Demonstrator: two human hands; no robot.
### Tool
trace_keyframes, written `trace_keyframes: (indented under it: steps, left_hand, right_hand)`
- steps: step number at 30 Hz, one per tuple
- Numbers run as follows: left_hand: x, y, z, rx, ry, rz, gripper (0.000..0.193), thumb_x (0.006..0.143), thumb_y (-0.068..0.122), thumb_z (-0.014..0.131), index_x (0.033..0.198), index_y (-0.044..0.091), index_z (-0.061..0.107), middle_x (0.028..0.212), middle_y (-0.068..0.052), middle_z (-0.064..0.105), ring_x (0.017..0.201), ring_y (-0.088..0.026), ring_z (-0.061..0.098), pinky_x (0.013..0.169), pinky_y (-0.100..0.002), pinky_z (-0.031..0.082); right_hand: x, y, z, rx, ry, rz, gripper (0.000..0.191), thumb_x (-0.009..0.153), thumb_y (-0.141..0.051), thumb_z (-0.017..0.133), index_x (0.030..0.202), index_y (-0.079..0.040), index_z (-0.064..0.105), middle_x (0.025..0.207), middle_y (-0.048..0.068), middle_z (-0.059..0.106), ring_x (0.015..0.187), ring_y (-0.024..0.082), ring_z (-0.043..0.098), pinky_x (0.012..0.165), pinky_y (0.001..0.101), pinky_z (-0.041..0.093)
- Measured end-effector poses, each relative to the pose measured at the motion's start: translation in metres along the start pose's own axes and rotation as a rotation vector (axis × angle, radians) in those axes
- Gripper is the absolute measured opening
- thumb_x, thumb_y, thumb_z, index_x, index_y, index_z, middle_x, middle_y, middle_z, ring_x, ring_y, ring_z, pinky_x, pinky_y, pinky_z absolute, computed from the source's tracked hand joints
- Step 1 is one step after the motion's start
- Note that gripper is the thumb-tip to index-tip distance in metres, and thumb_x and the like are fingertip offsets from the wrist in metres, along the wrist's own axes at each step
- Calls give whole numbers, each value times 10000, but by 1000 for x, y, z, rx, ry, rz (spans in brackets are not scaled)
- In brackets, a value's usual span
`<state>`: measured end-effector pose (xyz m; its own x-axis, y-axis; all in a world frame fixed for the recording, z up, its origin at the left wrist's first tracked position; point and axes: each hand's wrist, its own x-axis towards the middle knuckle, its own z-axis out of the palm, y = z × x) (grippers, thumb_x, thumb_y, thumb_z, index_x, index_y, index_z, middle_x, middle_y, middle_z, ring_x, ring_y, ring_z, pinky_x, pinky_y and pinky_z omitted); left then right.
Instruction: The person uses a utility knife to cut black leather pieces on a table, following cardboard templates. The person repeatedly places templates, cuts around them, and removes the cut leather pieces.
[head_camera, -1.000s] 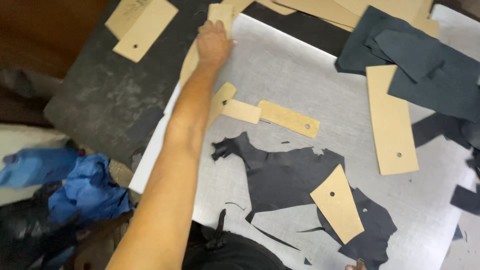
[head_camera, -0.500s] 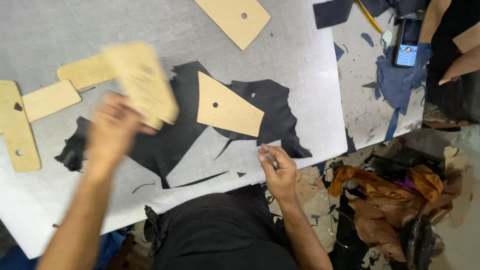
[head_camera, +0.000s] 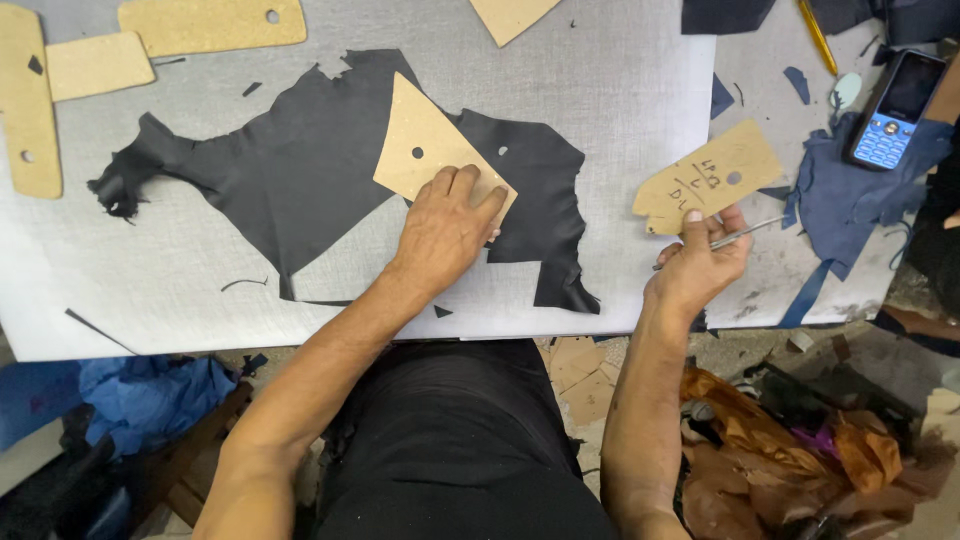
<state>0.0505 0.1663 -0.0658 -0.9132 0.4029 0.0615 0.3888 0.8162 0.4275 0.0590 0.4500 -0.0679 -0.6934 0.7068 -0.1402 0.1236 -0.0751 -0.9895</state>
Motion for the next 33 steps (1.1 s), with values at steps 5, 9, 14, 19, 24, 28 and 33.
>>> trace_keyframes:
  steps: [5,9,14,19,24,28,33]
  left_hand:
    - [1,-2,-1,131,-9,-11,477,845,320,744,1292,163,690,1328,-170,558,1227,-339,538,990,-454,491]
    - [5,2,-4,113,-70,-63,548,842,396,762,1340,195,652,1300,-171,553,1205,-339,526,967,-456,509]
    - [20,20,0,241,-147,-99,706,816,585,739,1454,340,562,1179,-233,534,1036,-370,506,825,-483,512]
    - [25,28,5,292,-160,-138,708,791,596,729,1439,363,564,1239,-230,512,1094,-368,484,846,-500,478]
    - [24,30,6,291,-147,-60,735,794,559,746,1440,252,575,1413,-207,451,1263,-392,437,1012,-589,422]
    - [26,31,6,233,-189,-22,748,805,506,759,1445,165,574,1550,-179,387,1353,-424,399,1059,-632,379]
    - [27,30,10,237,-223,-1,697,827,434,749,1427,122,580,1564,-147,403,1389,-388,394,1089,-633,343]
  right_hand:
    - [-21,12,26,-438,-561,84,320,924,55,679,1241,11,661,995,102,725,907,106,717,797,233,618]
    - [-37,10,47,-658,-660,53,362,881,-51,747,1233,-1,675,923,105,744,828,186,714,770,334,571]
    - [-36,-9,54,-1043,-717,-132,440,856,-171,809,1269,-59,707,883,170,725,754,256,686,729,398,533]
    - [-34,-6,28,-796,-615,-350,329,886,-53,770,1205,11,723,982,175,731,814,235,704,719,375,550]
    - [-47,13,-6,-676,-618,-508,144,969,-16,736,1103,23,702,1075,171,718,941,235,709,777,347,575]
    - [-50,19,0,-815,-505,-278,214,897,-107,794,1039,32,715,892,148,702,720,216,667,639,359,508]
    - [-40,15,17,-860,-520,-229,252,889,-164,815,1054,7,734,874,125,703,747,214,657,670,349,499]
